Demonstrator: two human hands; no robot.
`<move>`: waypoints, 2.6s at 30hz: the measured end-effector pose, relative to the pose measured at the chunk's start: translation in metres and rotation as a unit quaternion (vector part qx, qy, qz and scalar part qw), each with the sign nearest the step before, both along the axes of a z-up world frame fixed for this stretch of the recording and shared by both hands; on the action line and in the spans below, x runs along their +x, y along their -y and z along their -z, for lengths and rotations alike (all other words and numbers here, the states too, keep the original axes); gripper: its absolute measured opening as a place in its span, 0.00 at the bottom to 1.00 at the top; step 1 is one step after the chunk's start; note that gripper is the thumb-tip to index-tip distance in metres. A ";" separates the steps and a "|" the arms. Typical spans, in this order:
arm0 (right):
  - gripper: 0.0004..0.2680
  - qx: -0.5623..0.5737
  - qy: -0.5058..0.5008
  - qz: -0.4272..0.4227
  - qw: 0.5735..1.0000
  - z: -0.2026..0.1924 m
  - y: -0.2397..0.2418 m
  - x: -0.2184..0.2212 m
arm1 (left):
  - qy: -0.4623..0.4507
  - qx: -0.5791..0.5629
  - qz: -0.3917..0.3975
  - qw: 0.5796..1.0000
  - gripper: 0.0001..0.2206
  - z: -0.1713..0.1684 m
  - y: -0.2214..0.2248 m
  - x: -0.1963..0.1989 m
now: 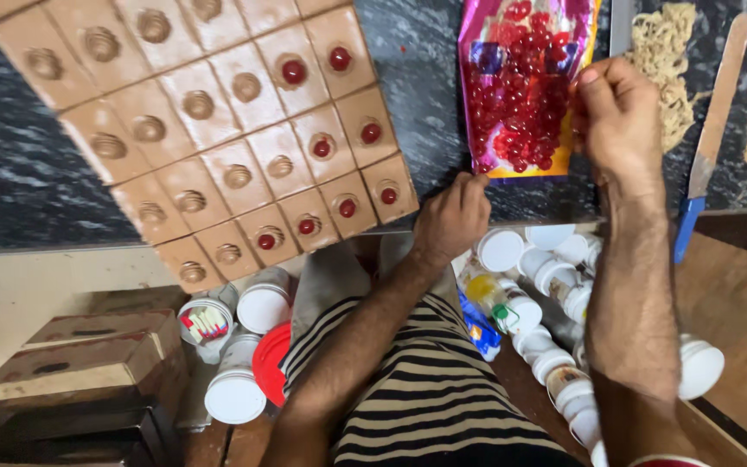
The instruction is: The person garnishes a tray of pre-portioned chocolate cakes by placing a red cherry on top of each frosting swirl by hand.
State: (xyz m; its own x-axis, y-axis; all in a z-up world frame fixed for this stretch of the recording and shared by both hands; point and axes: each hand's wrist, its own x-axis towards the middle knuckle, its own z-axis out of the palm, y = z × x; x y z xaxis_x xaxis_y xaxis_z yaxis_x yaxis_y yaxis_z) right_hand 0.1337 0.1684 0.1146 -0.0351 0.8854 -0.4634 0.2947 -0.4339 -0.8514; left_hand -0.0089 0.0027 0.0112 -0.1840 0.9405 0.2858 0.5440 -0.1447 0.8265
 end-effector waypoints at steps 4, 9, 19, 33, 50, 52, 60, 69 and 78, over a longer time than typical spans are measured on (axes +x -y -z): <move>0.06 0.272 0.317 -0.220 0.882 -0.018 -0.006 0.012 | -0.008 0.020 0.007 1.000 0.08 -0.005 -0.001 -0.003; 0.04 0.319 0.270 -0.096 0.903 -0.053 -0.013 0.045 | 0.021 0.023 -0.005 1.000 0.09 -0.008 0.000 -0.005; 0.04 0.202 0.164 -0.060 0.964 0.047 -0.015 0.026 | 0.056 -0.008 -0.003 0.998 0.12 0.012 0.003 0.004; 0.05 -0.147 -0.387 0.281 0.866 0.020 -0.027 0.029 | 0.096 0.051 -0.013 0.994 0.10 0.011 0.008 0.005; 0.02 -0.117 -0.343 0.171 0.916 -0.028 -0.011 0.003 | 0.049 0.021 0.003 0.999 0.06 0.010 0.003 0.005; 0.04 -0.074 -0.324 0.117 0.936 -0.047 -0.004 -0.020 | 0.054 0.027 0.001 0.998 0.07 0.008 0.004 0.003; 0.04 0.039 -0.059 -0.142 0.987 -0.094 0.034 -0.201 | 0.062 -0.002 0.025 0.998 0.09 0.028 0.000 0.023; 0.02 -0.088 -0.383 -0.203 0.897 -0.121 0.012 -0.203 | 0.085 -0.007 0.028 0.996 0.04 0.040 0.001 0.033; 0.10 0.027 -0.176 0.023 0.984 -0.117 0.012 -0.086 | 0.048 0.007 0.051 0.998 0.12 0.023 -0.002 0.013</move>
